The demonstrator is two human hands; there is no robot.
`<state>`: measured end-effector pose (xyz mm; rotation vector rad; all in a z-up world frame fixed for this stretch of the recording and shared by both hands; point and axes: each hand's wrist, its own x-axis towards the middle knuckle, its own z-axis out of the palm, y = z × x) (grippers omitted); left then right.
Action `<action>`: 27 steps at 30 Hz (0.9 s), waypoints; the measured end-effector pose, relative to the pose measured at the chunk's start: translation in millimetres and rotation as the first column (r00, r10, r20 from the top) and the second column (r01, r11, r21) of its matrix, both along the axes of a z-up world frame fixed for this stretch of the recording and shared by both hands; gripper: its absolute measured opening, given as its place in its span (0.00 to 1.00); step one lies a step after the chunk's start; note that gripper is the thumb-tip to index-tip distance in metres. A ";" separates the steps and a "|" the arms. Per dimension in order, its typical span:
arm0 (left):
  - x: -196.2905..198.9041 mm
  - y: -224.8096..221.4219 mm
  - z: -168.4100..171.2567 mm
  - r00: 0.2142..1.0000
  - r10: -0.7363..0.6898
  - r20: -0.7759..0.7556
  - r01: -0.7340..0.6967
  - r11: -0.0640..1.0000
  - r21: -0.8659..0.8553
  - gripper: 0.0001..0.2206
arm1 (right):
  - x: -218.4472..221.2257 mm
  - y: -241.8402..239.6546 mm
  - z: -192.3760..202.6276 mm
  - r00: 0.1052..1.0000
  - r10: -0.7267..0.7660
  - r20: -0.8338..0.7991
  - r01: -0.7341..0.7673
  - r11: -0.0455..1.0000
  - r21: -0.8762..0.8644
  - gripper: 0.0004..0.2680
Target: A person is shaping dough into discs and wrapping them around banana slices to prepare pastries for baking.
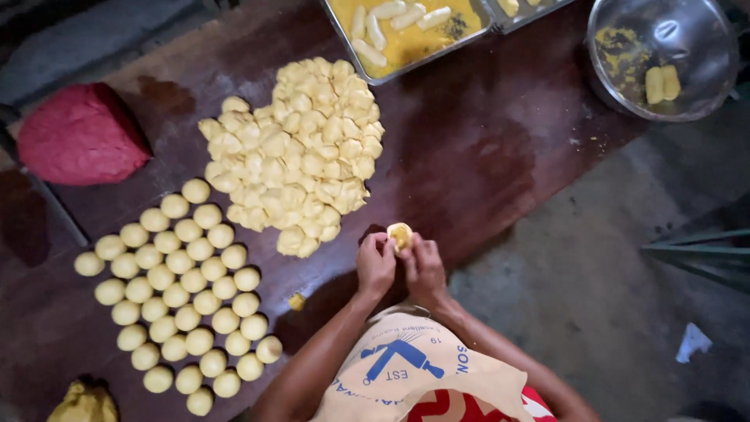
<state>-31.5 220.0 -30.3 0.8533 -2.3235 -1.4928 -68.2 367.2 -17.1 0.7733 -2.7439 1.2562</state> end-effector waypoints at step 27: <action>59.4 101.5 -22.1 0.845 -0.455 0.279 0.524 0.603 -0.601 0.55 | -89.6 -103.2 1.4 0.956 0.251 -0.153 -0.101 0.769 0.631 0.40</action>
